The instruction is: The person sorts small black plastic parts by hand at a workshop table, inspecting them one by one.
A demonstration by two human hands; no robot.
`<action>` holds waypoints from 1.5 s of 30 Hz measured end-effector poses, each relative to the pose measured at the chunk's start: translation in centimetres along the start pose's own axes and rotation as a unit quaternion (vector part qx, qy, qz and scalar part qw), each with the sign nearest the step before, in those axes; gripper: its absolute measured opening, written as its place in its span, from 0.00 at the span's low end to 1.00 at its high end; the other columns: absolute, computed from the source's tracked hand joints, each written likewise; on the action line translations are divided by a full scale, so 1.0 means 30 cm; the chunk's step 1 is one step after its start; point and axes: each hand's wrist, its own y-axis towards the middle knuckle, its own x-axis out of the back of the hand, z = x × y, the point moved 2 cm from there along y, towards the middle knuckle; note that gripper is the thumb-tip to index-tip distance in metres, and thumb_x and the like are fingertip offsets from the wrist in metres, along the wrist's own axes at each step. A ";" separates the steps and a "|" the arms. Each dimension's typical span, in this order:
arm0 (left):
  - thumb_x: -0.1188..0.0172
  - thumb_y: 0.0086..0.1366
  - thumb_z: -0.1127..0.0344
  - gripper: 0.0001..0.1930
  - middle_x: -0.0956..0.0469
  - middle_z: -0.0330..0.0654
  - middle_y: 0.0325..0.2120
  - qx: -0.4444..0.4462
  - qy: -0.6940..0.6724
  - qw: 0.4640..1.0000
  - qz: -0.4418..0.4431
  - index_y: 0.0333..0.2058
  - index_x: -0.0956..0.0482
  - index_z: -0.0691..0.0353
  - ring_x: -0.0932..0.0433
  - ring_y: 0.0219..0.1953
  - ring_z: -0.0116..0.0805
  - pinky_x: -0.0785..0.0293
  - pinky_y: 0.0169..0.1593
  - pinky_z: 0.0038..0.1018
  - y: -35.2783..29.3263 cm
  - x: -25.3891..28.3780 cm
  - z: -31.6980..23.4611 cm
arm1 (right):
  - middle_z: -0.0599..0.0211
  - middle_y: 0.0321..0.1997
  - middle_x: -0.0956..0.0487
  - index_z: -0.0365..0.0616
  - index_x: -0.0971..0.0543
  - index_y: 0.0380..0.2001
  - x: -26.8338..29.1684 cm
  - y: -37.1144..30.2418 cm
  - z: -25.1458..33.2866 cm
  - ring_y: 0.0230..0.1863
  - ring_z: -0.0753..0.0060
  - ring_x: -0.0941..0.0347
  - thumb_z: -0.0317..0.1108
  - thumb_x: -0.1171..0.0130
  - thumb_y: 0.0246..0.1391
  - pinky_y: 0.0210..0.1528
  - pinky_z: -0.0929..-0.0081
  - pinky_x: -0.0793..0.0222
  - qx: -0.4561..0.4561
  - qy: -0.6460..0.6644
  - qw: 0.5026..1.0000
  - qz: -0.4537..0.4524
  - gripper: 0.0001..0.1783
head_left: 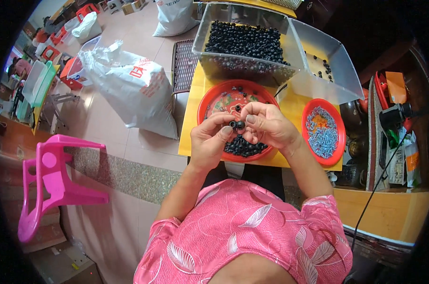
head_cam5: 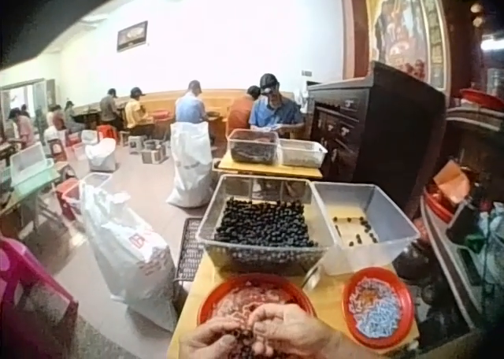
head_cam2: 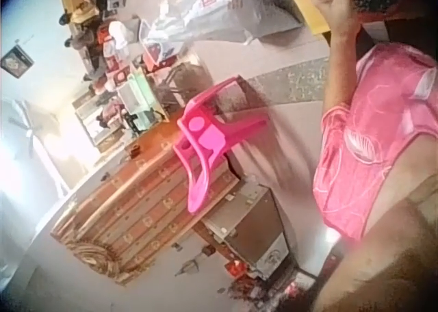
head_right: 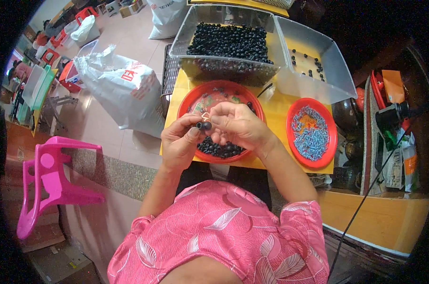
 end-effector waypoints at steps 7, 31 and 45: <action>0.45 0.57 0.77 0.09 0.28 0.39 0.34 -0.047 -0.040 0.998 -0.025 0.38 0.26 0.69 0.28 0.31 0.22 0.30 0.35 0.16 -0.105 -0.016 -0.004 | 0.66 0.25 0.25 0.37 0.28 0.32 -0.078 -0.074 -0.078 0.23 0.81 0.28 0.30 0.44 0.50 0.24 0.87 0.32 0.078 -0.090 0.992 -0.030 0.09; 0.47 0.59 0.72 0.11 0.28 0.42 0.30 0.133 -0.260 0.956 -0.019 0.41 0.27 0.64 0.30 0.29 0.27 0.34 0.30 0.20 -0.098 -0.009 0.019 | 0.73 0.30 0.26 0.37 0.27 0.33 -0.052 -0.124 -0.067 0.32 0.83 0.29 0.20 0.43 0.45 0.35 0.84 0.31 0.149 -0.169 0.968 -0.111 0.09; 0.48 0.57 0.77 0.08 0.27 0.38 0.27 0.148 -0.002 0.982 -0.114 0.37 0.26 0.66 0.29 0.25 0.24 0.33 0.29 0.19 -0.023 0.086 0.085 | 0.72 0.27 0.26 0.37 0.27 0.32 0.371 -0.200 0.410 0.30 0.82 0.30 0.22 0.46 0.48 0.33 0.84 0.33 0.316 -0.488 0.677 -0.451 0.06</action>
